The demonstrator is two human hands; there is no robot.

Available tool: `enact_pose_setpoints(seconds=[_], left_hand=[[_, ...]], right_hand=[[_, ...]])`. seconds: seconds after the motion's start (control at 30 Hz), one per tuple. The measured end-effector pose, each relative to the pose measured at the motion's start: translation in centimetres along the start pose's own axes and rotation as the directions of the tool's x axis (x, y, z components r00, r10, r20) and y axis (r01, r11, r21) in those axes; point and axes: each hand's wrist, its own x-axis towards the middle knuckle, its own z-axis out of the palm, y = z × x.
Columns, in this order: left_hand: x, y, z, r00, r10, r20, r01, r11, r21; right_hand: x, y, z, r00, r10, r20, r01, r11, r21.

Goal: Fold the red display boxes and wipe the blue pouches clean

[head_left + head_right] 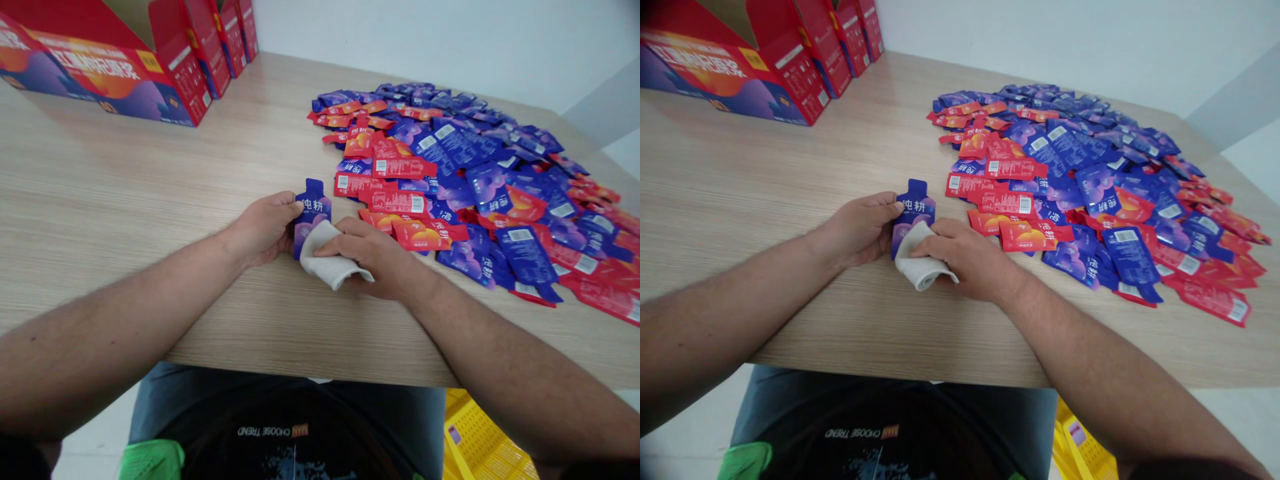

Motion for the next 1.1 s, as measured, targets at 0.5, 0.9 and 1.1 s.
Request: enact_pose_setpoints(seconds=[0.5, 0.9, 1.1], left_hand=[[0.0, -1.4, -0.7, 0.983, 0.057, 0.175, -0.127, 0.896, 0.425], [-0.3, -0.4, -0.7, 0.917, 0.171, 0.361, -0.378, 0.667, 0.642], [-0.7, -0.2, -0.6, 0.928, 0.115, 0.354, -0.342, 0.637, 0.691]], right_hand=[[0.4, 0.9, 0.2, 0.910, 0.119, -0.397, -0.182, 0.975, -0.125], [0.3, 0.9, -0.7, 0.936, 0.105, -0.336, -0.166, 0.973, -0.160], [0.3, 1.6, -0.7, 0.870, 0.190, -0.455, -0.283, 0.948, -0.144]])
